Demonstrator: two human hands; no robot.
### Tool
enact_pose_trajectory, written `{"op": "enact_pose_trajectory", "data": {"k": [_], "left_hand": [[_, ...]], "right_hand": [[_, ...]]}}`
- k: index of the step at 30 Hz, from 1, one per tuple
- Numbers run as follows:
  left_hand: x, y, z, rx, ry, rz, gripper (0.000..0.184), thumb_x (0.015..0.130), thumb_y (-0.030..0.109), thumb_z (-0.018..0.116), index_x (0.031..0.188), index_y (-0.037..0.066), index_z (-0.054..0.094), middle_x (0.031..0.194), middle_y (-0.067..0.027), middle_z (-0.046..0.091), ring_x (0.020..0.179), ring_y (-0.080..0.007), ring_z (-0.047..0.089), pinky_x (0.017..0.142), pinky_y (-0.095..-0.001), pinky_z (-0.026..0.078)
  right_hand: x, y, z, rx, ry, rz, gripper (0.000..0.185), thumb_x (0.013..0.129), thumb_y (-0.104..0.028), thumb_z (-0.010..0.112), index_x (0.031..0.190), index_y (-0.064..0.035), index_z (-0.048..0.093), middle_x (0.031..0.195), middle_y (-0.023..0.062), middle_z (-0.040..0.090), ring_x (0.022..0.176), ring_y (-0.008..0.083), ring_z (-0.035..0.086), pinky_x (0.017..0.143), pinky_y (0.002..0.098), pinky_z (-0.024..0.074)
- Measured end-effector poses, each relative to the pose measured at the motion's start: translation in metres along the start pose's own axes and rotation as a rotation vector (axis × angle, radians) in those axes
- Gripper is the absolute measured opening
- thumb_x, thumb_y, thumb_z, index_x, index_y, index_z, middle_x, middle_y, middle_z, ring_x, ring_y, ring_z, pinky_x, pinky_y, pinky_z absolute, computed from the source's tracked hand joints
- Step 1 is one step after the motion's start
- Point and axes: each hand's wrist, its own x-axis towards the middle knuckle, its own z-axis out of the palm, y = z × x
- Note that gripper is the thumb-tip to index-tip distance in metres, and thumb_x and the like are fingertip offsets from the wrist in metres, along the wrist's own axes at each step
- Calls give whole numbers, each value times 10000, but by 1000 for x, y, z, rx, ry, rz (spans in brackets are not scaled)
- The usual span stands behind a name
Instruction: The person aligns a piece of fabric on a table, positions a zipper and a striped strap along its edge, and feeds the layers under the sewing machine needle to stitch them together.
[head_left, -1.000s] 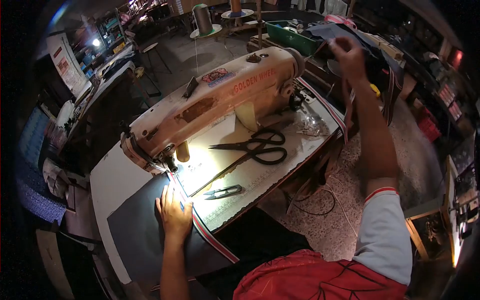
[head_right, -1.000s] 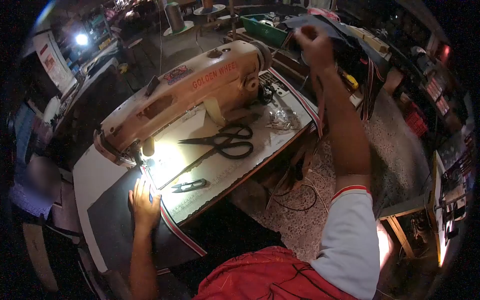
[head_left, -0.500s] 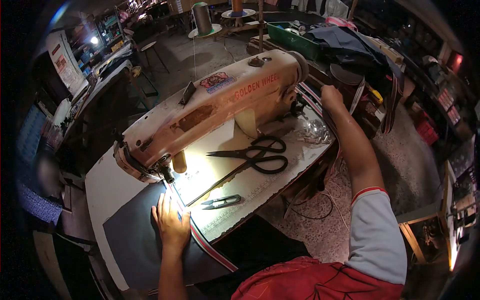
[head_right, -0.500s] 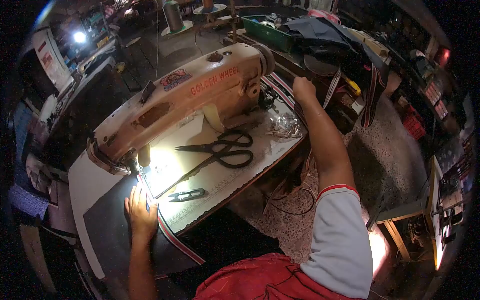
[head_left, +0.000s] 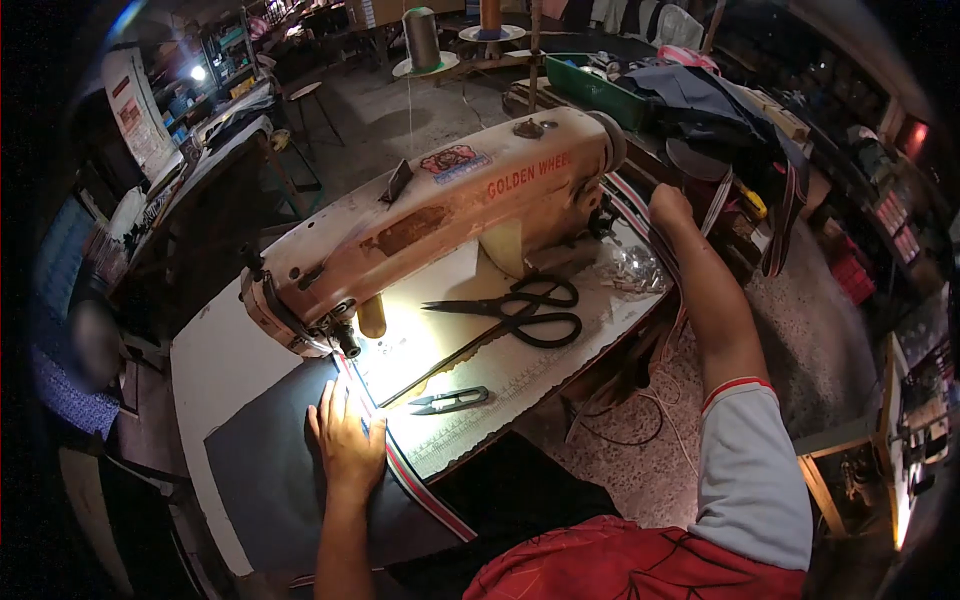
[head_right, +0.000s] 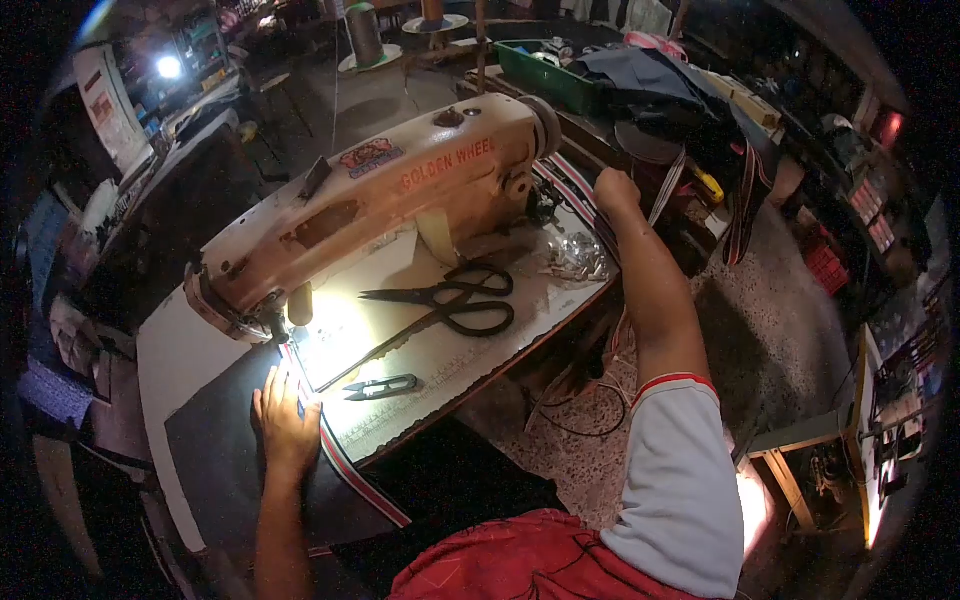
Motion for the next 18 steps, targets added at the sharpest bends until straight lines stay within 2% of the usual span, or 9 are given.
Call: {"op": "enact_pose_trajectory", "data": {"k": [2,4,6,8,10,12,14,15,18], "left_hand": [[-1,-1,0,19,-11,9,609,882,299,624,1382,-25,502,1514,-178,428,1440,-349,337,1184,-590,182],[-1,-1,-1,20,-6,4,607,880,296,625,1380,-26,503,1511,-178,431,1438,-349,339,1183,-591,184],[-1,0,0,18,-8,8,606,879,294,626,1378,-27,505,1508,-179,434,1436,-350,342,1182,-591,187],[-1,1,-1,11,-2,5,600,877,286,626,1376,-25,508,1508,-176,437,1434,-350,345,1181,-592,188],[-1,8,-6,-21,-13,-5,559,891,241,606,1376,-22,516,1511,-204,435,1451,-355,332,1200,-559,162],[-1,7,-7,-12,-17,-9,558,900,245,597,1383,-21,510,1515,-201,432,1452,-354,331,1199,-561,163],[-1,7,-6,-10,-15,-2,557,905,254,593,1383,-20,510,1515,-201,432,1451,-356,331,1198,-563,166],[0,7,-6,-10,-15,-3,553,909,258,589,1381,-20,512,1513,-204,433,1451,-357,331,1197,-564,166],[-1,2,-1,-13,9,5,554,894,262,607,1366,-15,520,1511,-186,433,1444,-353,335,1187,-579,181]], "right_hand": [[-20,-14,-25,-88,1,-43,248,930,-119,620,1128,7,698,1208,268,653,1113,454,633,876,553,542],[-17,-18,-33,-30,93,-24,235,950,-136,590,1113,11,673,1172,272,660,1081,466,637,870,558,539],[-14,-14,-50,71,354,-133,220,966,-158,565,1097,6,630,1110,260,671,1031,468,639,856,551,531],[7,-5,-70,160,366,-166,234,956,-193,588,1106,-13,598,1063,237,673,985,457,636,838,536,522],[29,8,-89,328,431,-260,328,905,-282,696,1098,-29,616,1028,206,677,947,403,655,799,516,518],[55,22,-105,602,484,-423,369,885,-290,739,1122,-30,629,970,164,685,856,316,677,733,451,539],[31,18,-135,989,370,-393,367,912,-279,733,1161,-28,632,912,111,679,773,223,666,668,384,542],[1,14,-154,1026,355,-417,322,962,-271,689,1166,-28,632,889,68,663,743,171,647,623,363,539],[-65,28,-194,1064,335,-479,273,999,-282,643,1165,-66,647,886,53,642,722,161,604,633,414,489]]}}
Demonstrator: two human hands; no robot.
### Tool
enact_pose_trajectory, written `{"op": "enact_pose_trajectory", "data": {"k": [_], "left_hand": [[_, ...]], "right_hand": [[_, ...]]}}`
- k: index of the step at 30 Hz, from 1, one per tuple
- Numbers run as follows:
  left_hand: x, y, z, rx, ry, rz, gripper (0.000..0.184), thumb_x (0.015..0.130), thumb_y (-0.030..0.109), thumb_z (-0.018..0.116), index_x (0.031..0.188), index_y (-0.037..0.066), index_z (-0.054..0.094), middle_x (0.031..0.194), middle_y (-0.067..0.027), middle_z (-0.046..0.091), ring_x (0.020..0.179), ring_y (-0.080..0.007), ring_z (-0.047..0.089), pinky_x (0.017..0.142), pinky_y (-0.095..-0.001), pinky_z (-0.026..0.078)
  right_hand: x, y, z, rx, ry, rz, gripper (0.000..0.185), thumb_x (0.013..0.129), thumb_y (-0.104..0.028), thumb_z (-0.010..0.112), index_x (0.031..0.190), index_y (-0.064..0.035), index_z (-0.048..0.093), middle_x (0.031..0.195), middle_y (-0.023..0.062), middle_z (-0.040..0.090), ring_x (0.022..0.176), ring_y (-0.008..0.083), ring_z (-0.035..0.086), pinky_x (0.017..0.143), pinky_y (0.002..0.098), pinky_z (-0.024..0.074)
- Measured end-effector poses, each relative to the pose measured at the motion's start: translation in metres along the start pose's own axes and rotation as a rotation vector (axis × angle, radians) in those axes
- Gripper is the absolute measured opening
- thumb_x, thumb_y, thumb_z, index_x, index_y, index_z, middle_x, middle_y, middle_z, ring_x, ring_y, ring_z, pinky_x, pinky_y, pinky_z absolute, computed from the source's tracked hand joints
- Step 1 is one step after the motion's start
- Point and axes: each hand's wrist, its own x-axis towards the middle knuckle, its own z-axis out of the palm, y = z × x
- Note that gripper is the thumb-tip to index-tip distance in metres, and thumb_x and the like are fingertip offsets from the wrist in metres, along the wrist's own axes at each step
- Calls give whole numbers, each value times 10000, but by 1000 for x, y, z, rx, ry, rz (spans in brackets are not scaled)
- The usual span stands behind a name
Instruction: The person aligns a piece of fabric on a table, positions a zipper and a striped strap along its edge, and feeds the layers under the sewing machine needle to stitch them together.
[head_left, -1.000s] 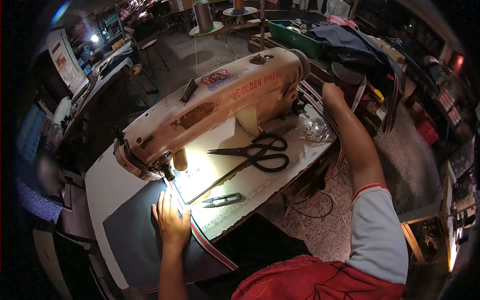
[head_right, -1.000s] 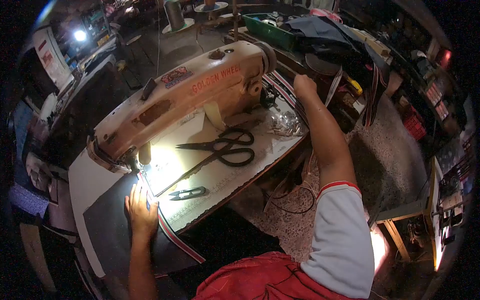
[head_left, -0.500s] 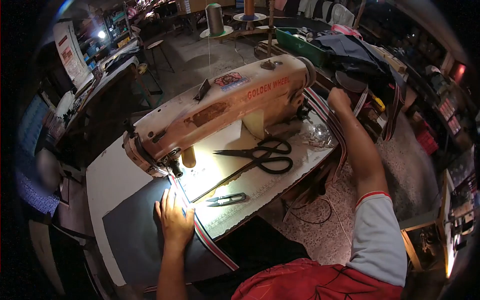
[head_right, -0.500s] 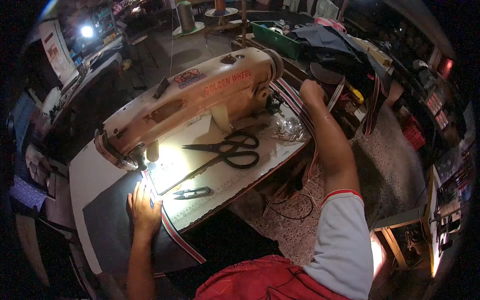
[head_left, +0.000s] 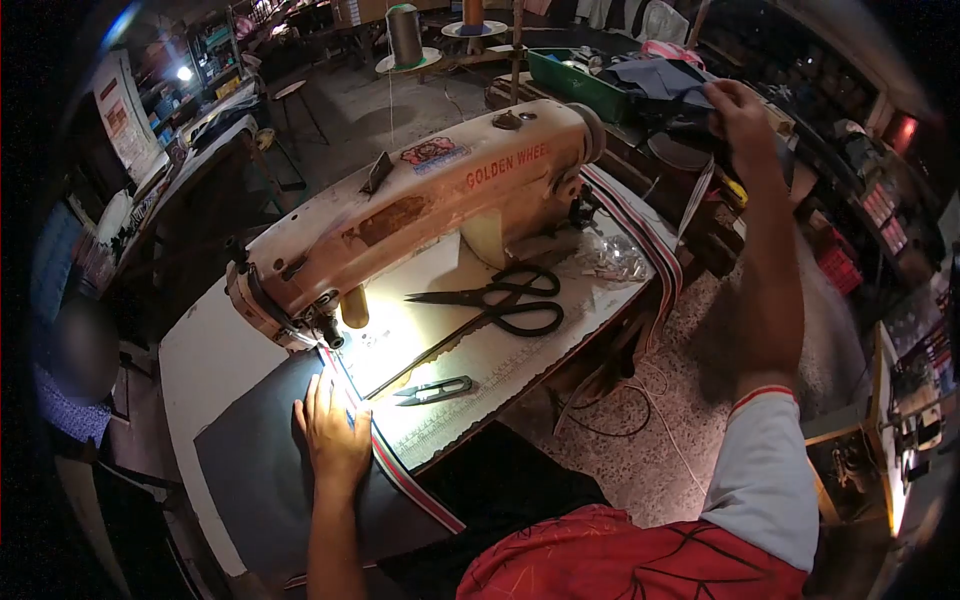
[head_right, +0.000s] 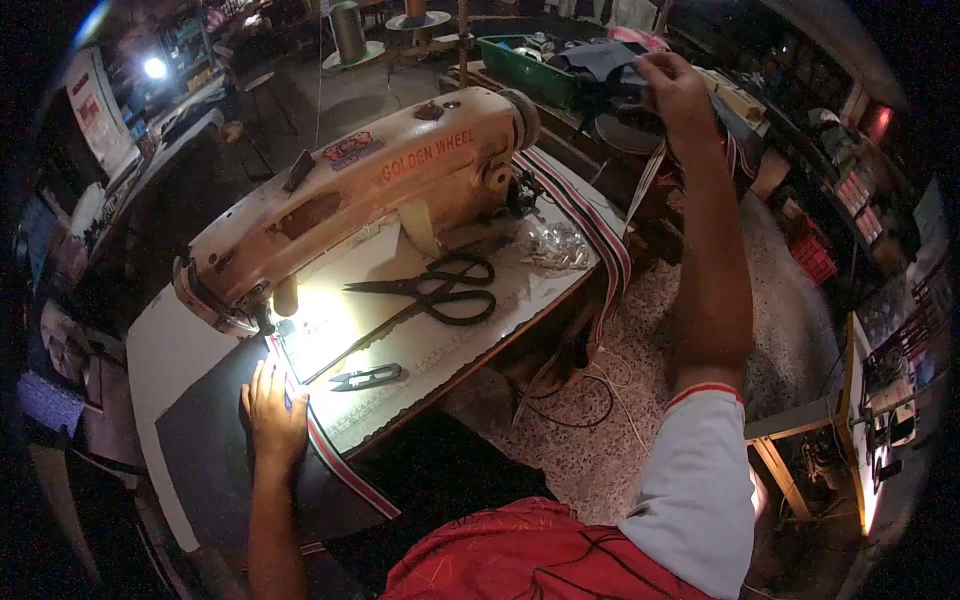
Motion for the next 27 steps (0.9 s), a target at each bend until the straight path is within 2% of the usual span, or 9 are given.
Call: {"op": "enact_pose_trajectory", "data": {"k": [8,12,14,16,17,20,24,26,27], "left_hand": [[-20,41,-37,-411,114,231,635,813,181,757,1373,1,518,1416,-212,518,1358,-386,450,1156,-477,314],[-33,134,-53,-836,-46,579,966,691,283,903,1481,28,408,1471,-212,462,1388,-380,430,1147,-442,339],[-38,147,-58,-896,-196,544,937,718,260,897,1482,25,408,1454,-180,482,1387,-360,435,1156,-445,328],[-41,141,-52,-1376,-914,308,815,761,189,869,1441,4,459,1308,-120,590,1262,-280,550,1103,-407,398],[-41,126,-49,-1463,-1081,255,601,838,111,794,1366,-7,533,1071,-50,658,979,-169,647,909,-316,515],[-61,92,-58,-1555,-786,-294,361,888,93,737,1216,-10,625,851,-2,639,717,-90,599,655,-238,496],[-67,57,-70,-1146,-472,-336,114,936,127,685,989,26,682,747,38,603,622,-44,523,547,-209,409],[-69,36,-79,-1068,-435,-279,111,934,125,677,964,18,684,730,38,599,626,-47,532,546,-215,410],[-73,26,-85,-1061,-428,-289,111,934,125,677,964,18,684,730,38,599,626,-47,532,546,-215,410]], "right_hand": [[-220,-107,20,686,-454,-331,215,853,-119,745,1030,-48,646,1050,79,587,900,159,563,788,271,443],[-279,-97,69,944,-969,19,246,829,13,753,1059,-22,670,1034,83,588,1011,185,588,872,292,458],[-293,-91,87,1015,-1005,51,246,834,22,748,1064,-16,669,1040,77,594,1032,183,592,887,294,461],[-296,-79,92,1086,-1048,88,247,839,31,744,1070,-10,668,1047,71,600,1053,181,596,902,295,463],[-289,-69,90,1063,-1002,81,254,845,27,740,1084,-7,662,1060,62,605,1051,168,596,904,288,466],[-267,-52,75,872,-1055,310,319,857,18,732,1162,-3,640,1104,39,614,988,130,597,901,272,479],[-256,-40,84,254,-1310,410,502,843,-17,763,1317,-49,604,1037,40,616,906,109,638,694,211,570],[-251,-30,96,197,-1355,468,468,844,-17,754,1293,-43,624,1043,62,662,958,132,648,766,260,570],[-249,-22,104,112,-1326,234,419,850,-26,746,1255,-36,642,1062,64,682,932,147,651,814,290,555]]}}
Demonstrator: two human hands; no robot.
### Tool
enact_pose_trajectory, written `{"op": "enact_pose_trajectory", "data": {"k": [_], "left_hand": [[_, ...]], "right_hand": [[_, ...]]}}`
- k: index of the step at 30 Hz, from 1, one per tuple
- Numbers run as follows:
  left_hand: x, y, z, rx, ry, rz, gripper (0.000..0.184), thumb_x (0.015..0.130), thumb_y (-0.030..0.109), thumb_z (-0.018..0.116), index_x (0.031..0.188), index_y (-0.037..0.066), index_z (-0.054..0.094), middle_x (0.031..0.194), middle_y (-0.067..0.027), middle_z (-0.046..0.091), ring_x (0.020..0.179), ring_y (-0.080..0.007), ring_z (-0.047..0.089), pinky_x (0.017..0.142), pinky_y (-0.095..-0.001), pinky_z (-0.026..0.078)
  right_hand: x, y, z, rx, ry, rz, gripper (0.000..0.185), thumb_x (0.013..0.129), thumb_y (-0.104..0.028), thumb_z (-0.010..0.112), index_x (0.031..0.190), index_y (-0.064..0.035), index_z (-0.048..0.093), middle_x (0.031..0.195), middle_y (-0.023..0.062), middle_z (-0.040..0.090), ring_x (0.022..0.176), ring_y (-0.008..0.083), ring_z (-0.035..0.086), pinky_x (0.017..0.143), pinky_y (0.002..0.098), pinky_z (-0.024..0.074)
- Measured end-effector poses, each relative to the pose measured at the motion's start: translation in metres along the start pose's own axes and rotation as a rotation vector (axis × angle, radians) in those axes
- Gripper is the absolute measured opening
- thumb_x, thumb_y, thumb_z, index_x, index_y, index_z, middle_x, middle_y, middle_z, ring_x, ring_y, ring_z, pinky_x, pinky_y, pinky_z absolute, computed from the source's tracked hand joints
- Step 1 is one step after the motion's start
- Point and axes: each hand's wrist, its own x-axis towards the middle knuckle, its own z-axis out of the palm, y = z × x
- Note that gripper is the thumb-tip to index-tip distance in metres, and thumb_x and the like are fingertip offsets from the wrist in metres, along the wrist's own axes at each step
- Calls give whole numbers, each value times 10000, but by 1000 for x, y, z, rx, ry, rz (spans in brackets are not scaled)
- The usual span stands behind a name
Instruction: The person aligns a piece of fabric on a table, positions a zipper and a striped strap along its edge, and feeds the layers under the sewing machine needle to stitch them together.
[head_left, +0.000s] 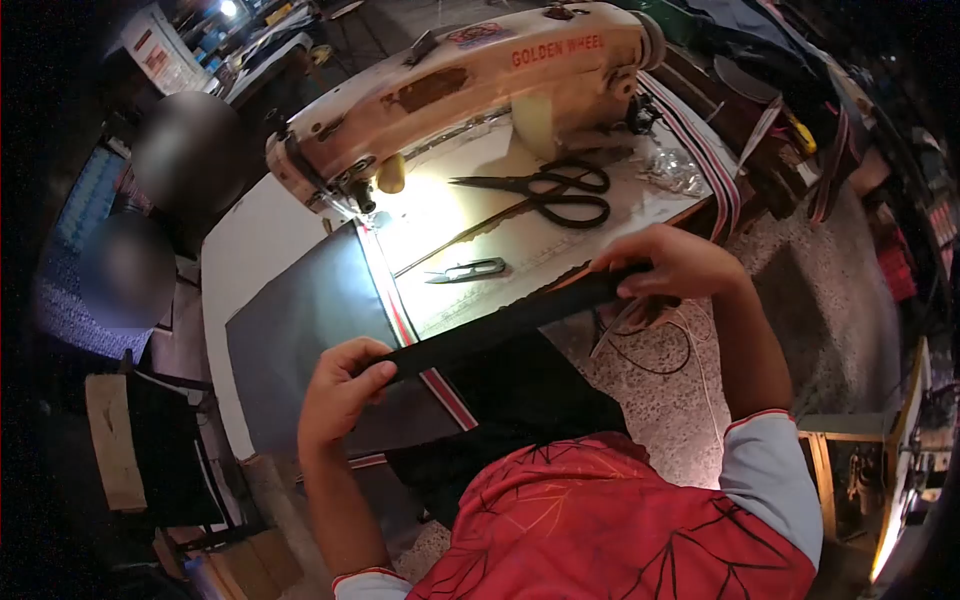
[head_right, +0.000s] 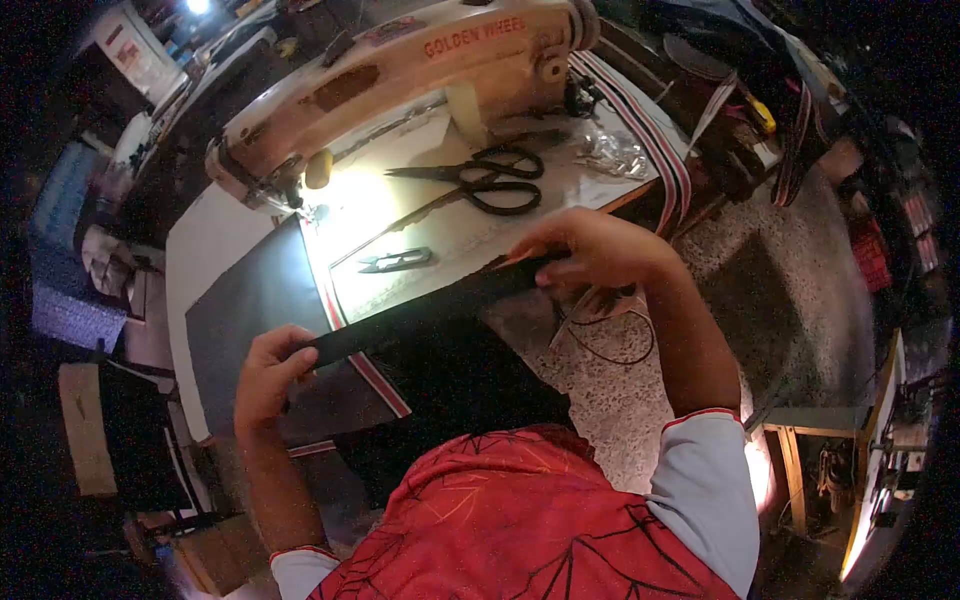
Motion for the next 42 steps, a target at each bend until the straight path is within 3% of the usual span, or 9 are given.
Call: {"op": "enact_pose_trajectory", "data": {"k": [6,17,21,23,25,28,31,34,42], "left_hand": [[-45,-2,-30,158,103,-126,114,879,58,666,970,-5,693,799,17,639,710,-59,570,614,-226,441],[-84,-26,-57,185,246,-129,146,832,-20,650,973,-46,677,820,4,651,774,-75,584,696,-260,478],[-77,-22,-55,573,398,-50,146,798,-55,623,928,-6,667,859,-82,652,813,-180,631,793,-335,500],[-68,-39,-57,1028,793,438,162,783,-71,636,895,37,684,1052,-92,655,961,-247,621,928,-427,472],[-62,-43,-57,981,1001,522,201,779,-97,639,902,50,697,1140,-100,623,1075,-266,586,974,-430,455],[-45,-44,-49,860,1225,689,271,762,-135,650,919,74,720,1238,-112,570,1203,-298,534,1015,-422,434],[-24,-36,-27,792,1253,805,306,742,-143,681,942,81,739,1210,-107,541,1157,-290,517,978,-391,426],[-6,-43,-8,744,1245,892,301,738,-134,689,944,78,745,1179,-102,538,1076,-265,500,889,-381,427],[-5,-38,5,878,996,1093,348,671,-20,690,981,130,743,1000,-11,641,935,-216,544,859,-421,375]], "right_hand": [[33,0,-3,-173,142,-147,314,864,-57,739,1166,1,674,1065,98,729,942,176,669,859,324,540],[78,3,14,218,317,-76,301,877,-9,714,1164,17,625,985,31,650,805,82,620,696,228,515],[56,-12,18,189,370,-257,223,859,-24,711,1074,10,663,964,48,656,800,117,624,720,272,529],[25,11,13,525,-58,-400,283,843,-64,752,1100,25,672,1035,115,680,892,194,660,778,332,543],[33,-29,18,352,-579,-841,406,814,-130,807,1146,54,664,1122,197,683,1009,271,666,853,404,541],[21,-30,43,556,-267,-558,474,805,-183,831,1183,48,663,1222,214,656,1118,324,638,962,433,507],[58,-30,77,-279,394,-384,419,859,-104,751,1256,-26,642,1324,142,607,1178,313,600,1000,413,475],[101,-22,107,-694,526,-485,330,883,-59,693,1207,-9,658,1286,162,617,1175,351,568,1006,421,465],[120,10,74,-823,716,-299,197,899,-31,622,1071,44,681,1132,158,640,1061,360,575,920,437,487]]}}
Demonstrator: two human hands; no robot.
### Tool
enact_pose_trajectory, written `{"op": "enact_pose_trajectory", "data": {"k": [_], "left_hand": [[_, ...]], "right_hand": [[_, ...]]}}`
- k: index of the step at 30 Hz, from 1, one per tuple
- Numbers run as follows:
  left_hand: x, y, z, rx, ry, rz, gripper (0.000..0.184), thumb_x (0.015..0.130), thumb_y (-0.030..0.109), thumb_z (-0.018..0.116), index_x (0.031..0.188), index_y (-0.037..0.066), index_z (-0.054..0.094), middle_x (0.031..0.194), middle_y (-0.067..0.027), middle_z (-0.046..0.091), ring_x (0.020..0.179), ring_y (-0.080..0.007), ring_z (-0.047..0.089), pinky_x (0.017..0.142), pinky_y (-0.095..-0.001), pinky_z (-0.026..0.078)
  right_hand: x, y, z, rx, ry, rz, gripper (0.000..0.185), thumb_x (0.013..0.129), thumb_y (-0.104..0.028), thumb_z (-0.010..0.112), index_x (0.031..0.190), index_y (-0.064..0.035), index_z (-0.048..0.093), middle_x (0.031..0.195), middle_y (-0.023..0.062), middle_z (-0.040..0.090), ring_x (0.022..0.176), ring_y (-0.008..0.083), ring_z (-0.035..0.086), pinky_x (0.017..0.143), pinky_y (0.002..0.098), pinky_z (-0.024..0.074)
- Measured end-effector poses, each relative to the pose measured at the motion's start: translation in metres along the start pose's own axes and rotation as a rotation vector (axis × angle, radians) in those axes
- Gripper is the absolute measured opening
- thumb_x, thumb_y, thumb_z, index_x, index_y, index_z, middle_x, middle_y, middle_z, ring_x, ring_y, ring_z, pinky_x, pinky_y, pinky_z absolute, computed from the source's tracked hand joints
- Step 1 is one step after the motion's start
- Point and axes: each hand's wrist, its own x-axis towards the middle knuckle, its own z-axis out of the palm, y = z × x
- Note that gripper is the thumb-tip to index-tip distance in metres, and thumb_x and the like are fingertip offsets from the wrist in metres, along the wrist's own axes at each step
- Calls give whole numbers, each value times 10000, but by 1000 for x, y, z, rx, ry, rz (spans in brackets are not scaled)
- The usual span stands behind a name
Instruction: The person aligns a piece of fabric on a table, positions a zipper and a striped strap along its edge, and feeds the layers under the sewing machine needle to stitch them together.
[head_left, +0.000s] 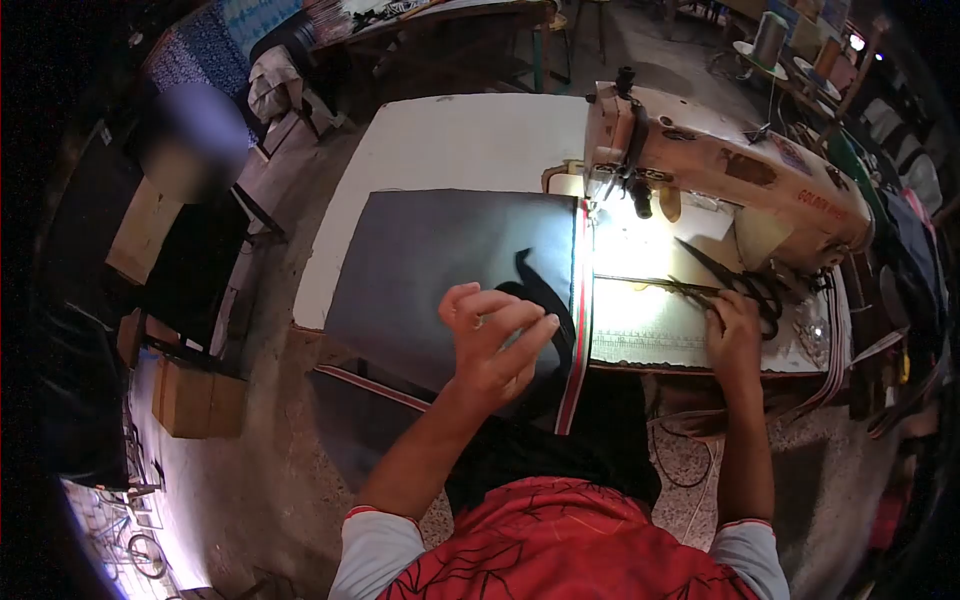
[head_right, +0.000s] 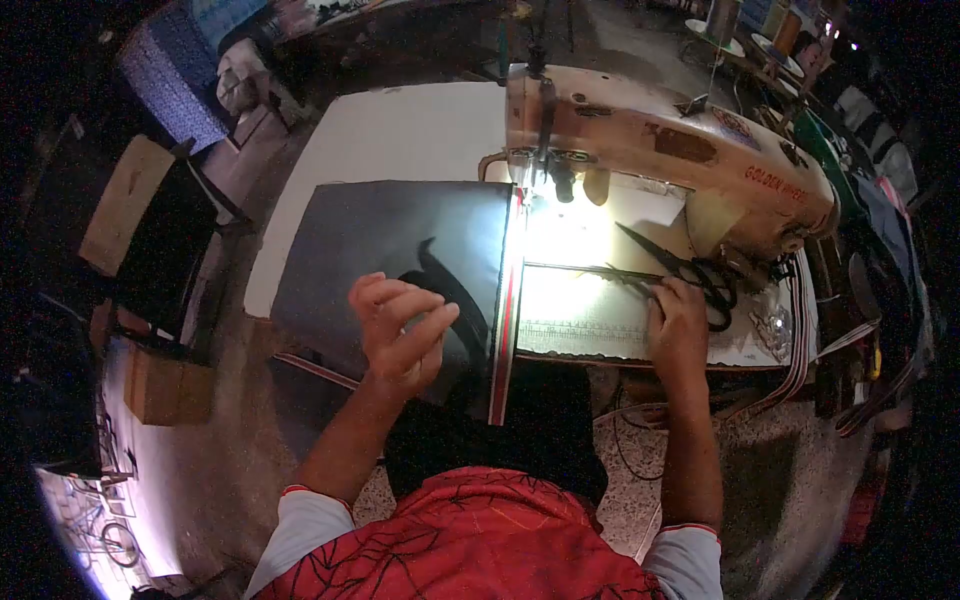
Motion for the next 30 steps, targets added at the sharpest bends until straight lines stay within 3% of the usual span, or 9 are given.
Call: {"op": "enact_pose_trajectory", "data": {"k": [3,6,9,11,15,22,26,29,30], "left_hand": [[7,11,1,-46,-59,60,315,686,-34,698,963,112,734,1027,-30,672,948,-213,574,911,-437,384],[11,20,11,-102,-73,71,315,686,63,684,996,98,721,1040,-22,685,916,-201,601,912,-448,375],[21,25,26,-233,-52,132,290,694,41,696,983,65,713,1024,-55,701,857,-211,633,791,-385,449],[26,28,36,-306,-17,140,278,699,4,712,974,43,707,1003,-87,702,821,-229,667,663,-346,495],[31,49,46,-445,-5,91,241,715,-34,717,951,18,701,994,-115,700,828,-259,692,682,-361,551],[32,64,58,-568,-106,-33,224,758,-89,700,969,-17,685,1068,-155,674,942,-314,689,779,-372,576],[19,54,77,-636,-168,-156,252,756,-116,683,992,-27,672,1105,-144,661,1004,-326,668,829,-381,556],[19,55,82,-678,-171,-205,311,755,-176,628,1023,-28,684,1106,-184,667,1004,-318,676,833,-358,552],[22,55,84,-672,-165,-205,311,755,-176,628,1023,-28,684,1106,-184,667,1004,-318,676,833,-358,552]], "right_hand": [[1,24,0,-61,0,63,193,894,-43,624,1059,41,680,1134,155,635,1047,358,573,917,448,485],[-4,34,-2,-80,-28,140,204,879,-82,652,1047,30,680,1145,149,626,1074,361,559,922,456,479],[-4,30,-8,-85,-54,171,225,867,-115,681,1052,13,678,1212,150,599,1159,370,522,947,458,470],[3,30,-14,-230,128,-134,183,864,-97,672,1001,23,661,1212,173,620,1165,400,529,966,441,457],[11,52,-1,-60,-21,8,174,885,-146,678,1008,-25,651,1193,152,621,1168,417,514,1007,470,428],[10,59,6,-239,61,181,236,930,-212,638,1065,-19,655,1172,176,623,1129,413,528,984,507,440],[7,58,6,-255,129,94,292,939,-216,644,1153,-18,651,1201,202,611,1191,419,504,1018,513,425],[4,19,-15,-147,272,-58,350,931,-188,670,1235,-19,633,1227,180,620,1173,366,557,1001,476,457],[-1,0,-18,342,160,15,380,933,-158,671,1281,-23,604,1221,164,630,1120,323,590,963,442,479]]}}
